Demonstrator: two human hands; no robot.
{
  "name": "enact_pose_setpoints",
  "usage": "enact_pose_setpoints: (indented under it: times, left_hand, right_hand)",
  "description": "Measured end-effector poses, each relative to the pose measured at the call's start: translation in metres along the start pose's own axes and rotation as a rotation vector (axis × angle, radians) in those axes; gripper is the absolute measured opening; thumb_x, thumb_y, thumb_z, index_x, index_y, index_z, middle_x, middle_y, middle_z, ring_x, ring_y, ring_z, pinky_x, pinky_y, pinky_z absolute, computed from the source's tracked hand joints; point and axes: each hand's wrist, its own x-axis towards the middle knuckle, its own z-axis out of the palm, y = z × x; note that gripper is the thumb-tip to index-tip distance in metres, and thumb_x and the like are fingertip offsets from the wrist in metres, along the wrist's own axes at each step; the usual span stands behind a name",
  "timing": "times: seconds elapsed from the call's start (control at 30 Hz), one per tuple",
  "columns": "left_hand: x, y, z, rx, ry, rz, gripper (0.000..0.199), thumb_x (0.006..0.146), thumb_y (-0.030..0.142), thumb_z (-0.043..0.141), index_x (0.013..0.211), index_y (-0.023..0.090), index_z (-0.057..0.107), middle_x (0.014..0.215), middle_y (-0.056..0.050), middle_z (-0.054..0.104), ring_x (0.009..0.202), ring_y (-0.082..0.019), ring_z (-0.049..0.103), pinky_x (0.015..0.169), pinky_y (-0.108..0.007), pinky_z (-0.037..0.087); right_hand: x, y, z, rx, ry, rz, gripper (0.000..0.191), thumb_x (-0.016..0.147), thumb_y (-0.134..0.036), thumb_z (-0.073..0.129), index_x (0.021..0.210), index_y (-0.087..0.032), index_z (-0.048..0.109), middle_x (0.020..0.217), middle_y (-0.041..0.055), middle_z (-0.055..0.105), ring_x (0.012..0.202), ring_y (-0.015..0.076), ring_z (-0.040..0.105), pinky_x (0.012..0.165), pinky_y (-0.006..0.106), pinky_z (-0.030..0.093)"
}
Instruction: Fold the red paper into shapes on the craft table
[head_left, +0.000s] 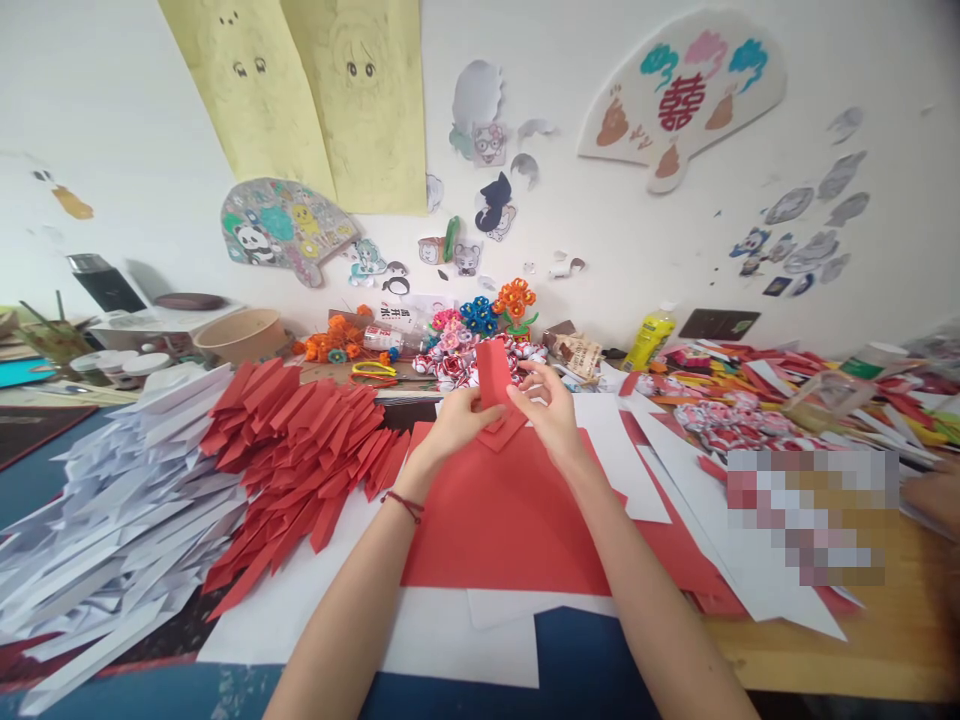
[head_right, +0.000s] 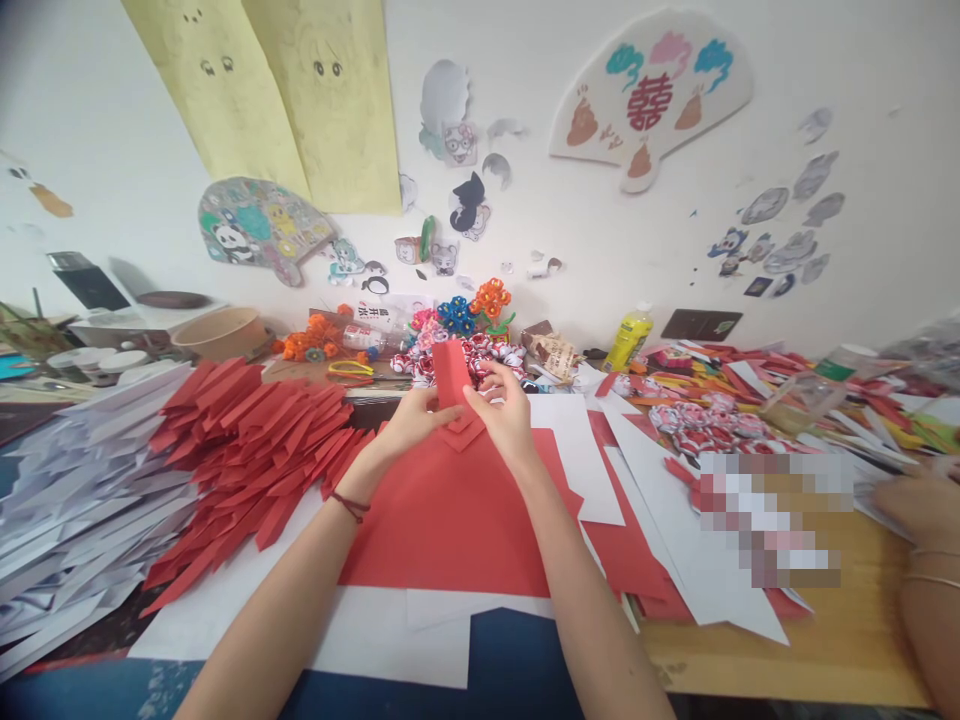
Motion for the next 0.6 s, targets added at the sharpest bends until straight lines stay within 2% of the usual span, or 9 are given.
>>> enact_pose_setpoints:
  times: [0.1, 0.2, 0.37, 0.43, 0.5, 0.57, 0.6]
  left_hand:
    - [0.001, -0.002, -0.001, -0.116, -0.066, -0.001, 0.027, 0.076, 0.037, 0.063, 0.084, 0.011, 0.070, 0.076, -0.004, 0.070, 0.067, -0.015, 0.062, 0.061, -0.023, 0.045]
    - [0.001, -0.003, -0.002, -0.093, -0.101, -0.002, 0.030, 0.078, 0.041, 0.062, 0.081, 0.012, 0.068, 0.068, -0.002, 0.066, 0.062, -0.014, 0.059, 0.057, -0.023, 0.043]
    - [0.000, 0.003, -0.005, 0.114, -0.004, 0.039, 0.030, 0.082, 0.042, 0.060, 0.078, 0.013, 0.066, 0.068, -0.002, 0.064, 0.062, -0.013, 0.056, 0.057, -0.023, 0.042]
    - [-0.003, 0.007, -0.009, 0.142, 0.024, 0.099, 0.026, 0.083, 0.038, 0.061, 0.095, 0.014, 0.065, 0.083, -0.004, 0.067, 0.068, -0.014, 0.059, 0.062, -0.024, 0.046]
    - [-0.006, 0.012, -0.013, 0.250, 0.067, 0.213, 0.040, 0.081, 0.029, 0.064, 0.119, 0.017, 0.056, 0.109, -0.008, 0.064, 0.075, -0.014, 0.061, 0.067, -0.026, 0.048]
    - [-0.011, 0.016, -0.017, 0.475, 0.095, 0.364, 0.055, 0.082, 0.018, 0.061, 0.133, 0.022, 0.044, 0.130, -0.010, 0.054, 0.087, -0.016, 0.061, 0.074, -0.029, 0.049]
    - [-0.012, 0.019, -0.018, 0.610, 0.098, 0.439, 0.055, 0.083, 0.013, 0.057, 0.135, 0.024, 0.042, 0.134, -0.010, 0.050, 0.094, -0.018, 0.060, 0.078, -0.030, 0.048]
  right_hand:
    - [0.000, 0.009, 0.000, -0.042, -0.107, 0.041, 0.032, 0.075, -0.047, 0.070, 0.091, -0.019, 0.067, 0.082, 0.0040, 0.068, 0.073, 0.0179, 0.062, 0.068, 0.029, 0.050]
    - [0.000, 0.012, -0.002, -0.068, -0.107, 0.064, 0.033, 0.075, -0.051, 0.069, 0.072, -0.018, 0.065, 0.072, 0.0039, 0.067, 0.069, 0.0195, 0.063, 0.066, 0.030, 0.050]
    - [0.000, 0.008, -0.004, 0.030, -0.101, 0.128, 0.035, 0.074, -0.052, 0.070, 0.068, -0.018, 0.064, 0.064, 0.0029, 0.066, 0.060, 0.0186, 0.063, 0.061, 0.030, 0.050]
    - [0.000, 0.006, -0.004, 0.063, -0.078, 0.144, 0.034, 0.073, -0.051, 0.071, 0.069, -0.019, 0.064, 0.064, 0.0030, 0.067, 0.061, 0.0193, 0.064, 0.063, 0.031, 0.051]
    - [0.001, 0.006, -0.005, 0.096, -0.035, 0.172, 0.033, 0.071, -0.051, 0.073, 0.068, -0.019, 0.063, 0.063, 0.0029, 0.067, 0.060, 0.0201, 0.065, 0.063, 0.032, 0.053]
    - [0.003, 0.006, -0.006, 0.130, -0.002, 0.213, 0.034, 0.068, -0.051, 0.075, 0.065, -0.020, 0.062, 0.060, 0.0030, 0.066, 0.057, 0.0207, 0.065, 0.061, 0.034, 0.053]
    - [0.004, 0.006, -0.006, 0.146, 0.009, 0.234, 0.034, 0.066, -0.050, 0.076, 0.063, -0.020, 0.061, 0.059, 0.0031, 0.066, 0.055, 0.0207, 0.064, 0.059, 0.034, 0.054]
